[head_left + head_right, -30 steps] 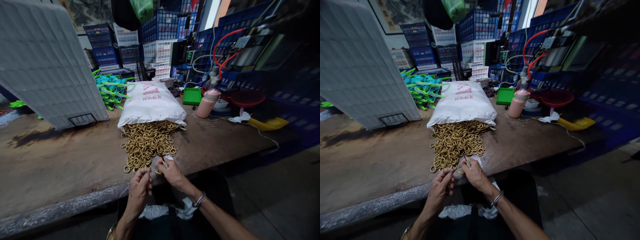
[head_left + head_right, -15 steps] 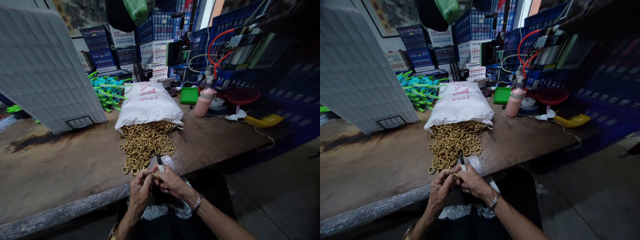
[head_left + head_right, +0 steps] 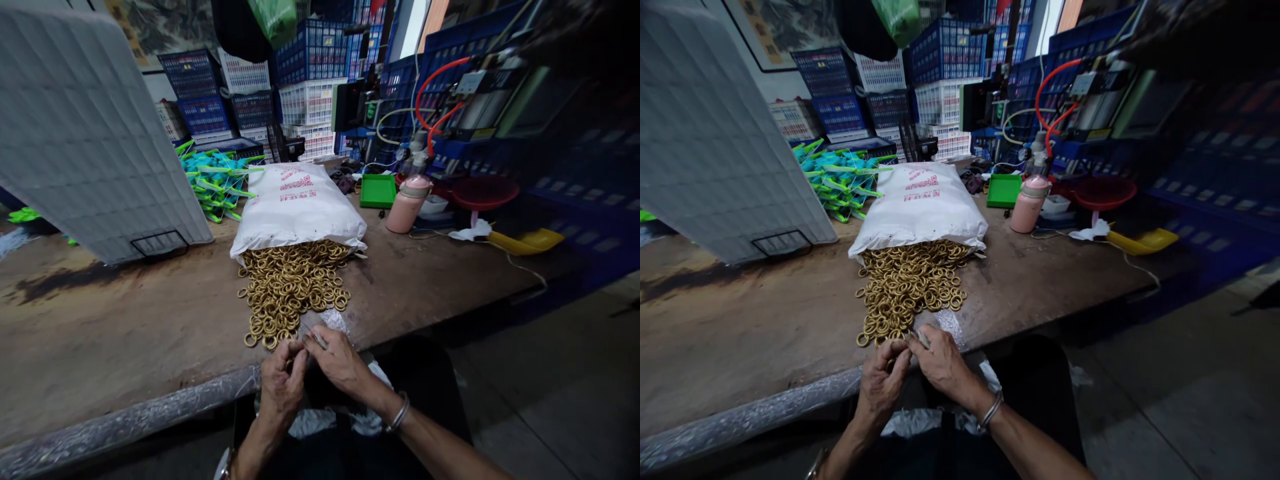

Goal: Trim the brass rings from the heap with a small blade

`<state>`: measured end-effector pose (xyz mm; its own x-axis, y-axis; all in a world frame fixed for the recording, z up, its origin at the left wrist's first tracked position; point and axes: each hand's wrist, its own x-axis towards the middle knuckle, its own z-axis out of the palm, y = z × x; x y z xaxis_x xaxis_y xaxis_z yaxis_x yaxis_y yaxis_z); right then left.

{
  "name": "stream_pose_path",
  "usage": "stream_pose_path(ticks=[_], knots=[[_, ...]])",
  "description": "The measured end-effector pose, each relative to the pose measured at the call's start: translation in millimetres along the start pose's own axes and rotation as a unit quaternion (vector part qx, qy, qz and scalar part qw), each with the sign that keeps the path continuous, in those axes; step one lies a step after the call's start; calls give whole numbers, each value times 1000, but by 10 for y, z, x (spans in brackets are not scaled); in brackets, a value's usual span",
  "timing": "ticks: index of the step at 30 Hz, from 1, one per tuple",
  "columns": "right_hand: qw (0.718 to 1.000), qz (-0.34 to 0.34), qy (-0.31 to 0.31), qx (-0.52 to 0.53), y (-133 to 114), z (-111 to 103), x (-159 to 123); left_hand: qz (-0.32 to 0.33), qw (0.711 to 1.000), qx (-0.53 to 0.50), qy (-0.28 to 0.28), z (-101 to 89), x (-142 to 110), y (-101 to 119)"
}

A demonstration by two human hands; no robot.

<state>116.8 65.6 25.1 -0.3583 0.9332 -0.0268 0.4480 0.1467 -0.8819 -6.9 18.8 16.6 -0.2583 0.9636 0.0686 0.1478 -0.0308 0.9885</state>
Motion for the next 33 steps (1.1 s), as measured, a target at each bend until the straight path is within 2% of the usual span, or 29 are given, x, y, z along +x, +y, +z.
stream_pose_path(ticks=[3,7,9,11,13,16,20,26,29,31,33], knots=[[1000,7,-2,-10,4,44,12,-43,998,-35,-29,1,-13,-7],[1000,-4,-6,13,12,61,13,-181,974,-109,-87,-2,-47,-28],[999,-4,-21,45,13,60,17,-211,961,-144,-102,-1,-64,-35],[996,3,-39,84,28,56,28,-213,957,-168,-105,1,-74,-36],[996,14,-27,85,66,49,37,-220,955,-176,-95,5,-74,-32],[1000,-5,15,-24,144,36,21,-231,955,-172,-72,14,-65,-23],[985,-72,-43,-149,178,36,-63,-213,961,-169,-50,29,-61,-25],[960,-92,-72,-256,161,52,-114,-168,972,-154,-50,-4,-86,-24],[947,-68,-74,-306,228,-6,-75,-164,971,-151,-82,-38,-145,54],[939,-33,-55,-338,276,-79,-39,-161,968,-150,-119,-42,-208,98],[935,-18,-24,-354,313,-168,-2,-186,956,-164,-155,-17,-270,78]])
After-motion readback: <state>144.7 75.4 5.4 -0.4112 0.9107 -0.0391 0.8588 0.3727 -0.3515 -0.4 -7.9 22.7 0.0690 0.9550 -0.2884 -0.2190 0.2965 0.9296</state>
